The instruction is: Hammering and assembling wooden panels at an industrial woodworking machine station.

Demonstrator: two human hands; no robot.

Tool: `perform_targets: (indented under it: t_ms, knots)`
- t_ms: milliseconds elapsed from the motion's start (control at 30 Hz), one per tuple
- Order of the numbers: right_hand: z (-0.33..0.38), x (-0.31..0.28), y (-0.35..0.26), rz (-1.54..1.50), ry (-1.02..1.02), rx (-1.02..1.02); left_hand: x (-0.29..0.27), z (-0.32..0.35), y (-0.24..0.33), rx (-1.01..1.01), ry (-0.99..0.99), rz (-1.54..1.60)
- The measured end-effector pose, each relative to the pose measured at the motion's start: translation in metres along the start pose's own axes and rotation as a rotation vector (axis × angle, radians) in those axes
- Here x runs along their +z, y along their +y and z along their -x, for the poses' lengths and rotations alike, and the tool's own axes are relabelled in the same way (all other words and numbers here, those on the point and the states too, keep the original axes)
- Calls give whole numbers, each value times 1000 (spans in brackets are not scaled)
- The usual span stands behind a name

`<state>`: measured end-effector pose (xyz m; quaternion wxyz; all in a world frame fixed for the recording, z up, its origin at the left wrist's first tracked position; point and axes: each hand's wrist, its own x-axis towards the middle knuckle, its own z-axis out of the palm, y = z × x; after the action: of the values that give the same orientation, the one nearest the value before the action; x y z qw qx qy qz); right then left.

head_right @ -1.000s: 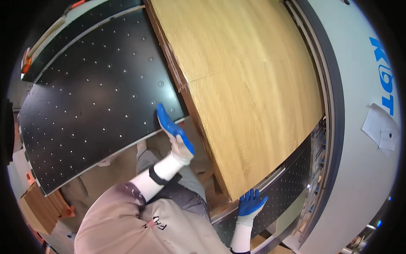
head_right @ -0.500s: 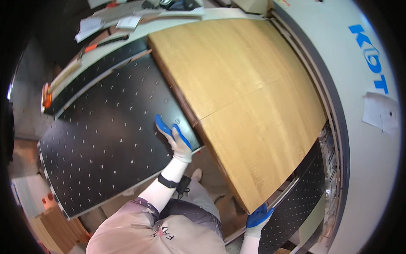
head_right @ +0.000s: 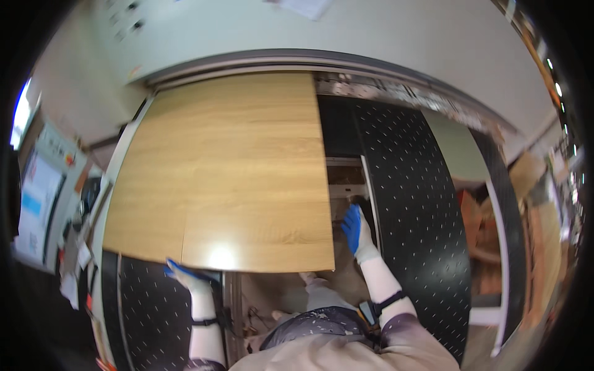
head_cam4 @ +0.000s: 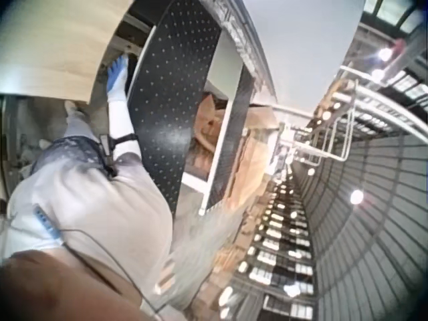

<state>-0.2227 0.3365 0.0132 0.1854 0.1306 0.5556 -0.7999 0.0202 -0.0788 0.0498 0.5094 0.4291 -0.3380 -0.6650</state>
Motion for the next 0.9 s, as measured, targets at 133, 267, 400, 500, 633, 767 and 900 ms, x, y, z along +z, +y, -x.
perform_targets:
  t_ms: [133, 267, 400, 500, 633, 767, 900]
  knots:
    - [-45, -3, -31, 69, -15, -161, 21, 28, -19, -110, -49, 81]
    - [-89, 39, -10, 72, -2, -139, 26, 41, -30, -188, -327, 95]
    - [-106, 90, 25, 271, -177, -175, 1, 18, -26, -120, -516, -102]
    - [-104, 90, 24, 339, -171, -242, -5, 10, -16, -85, -547, -265]
    - [-136, 55, -28, 23, -118, 96, 8, 24, -20, -177, -465, -167]
    - [-172, 87, -5, 214, 5, -327, -8, 2, -35, -293, -560, -186]
    - [-153, 107, -40, 57, -286, 200, 9, 33, -24, -328, -270, 133]
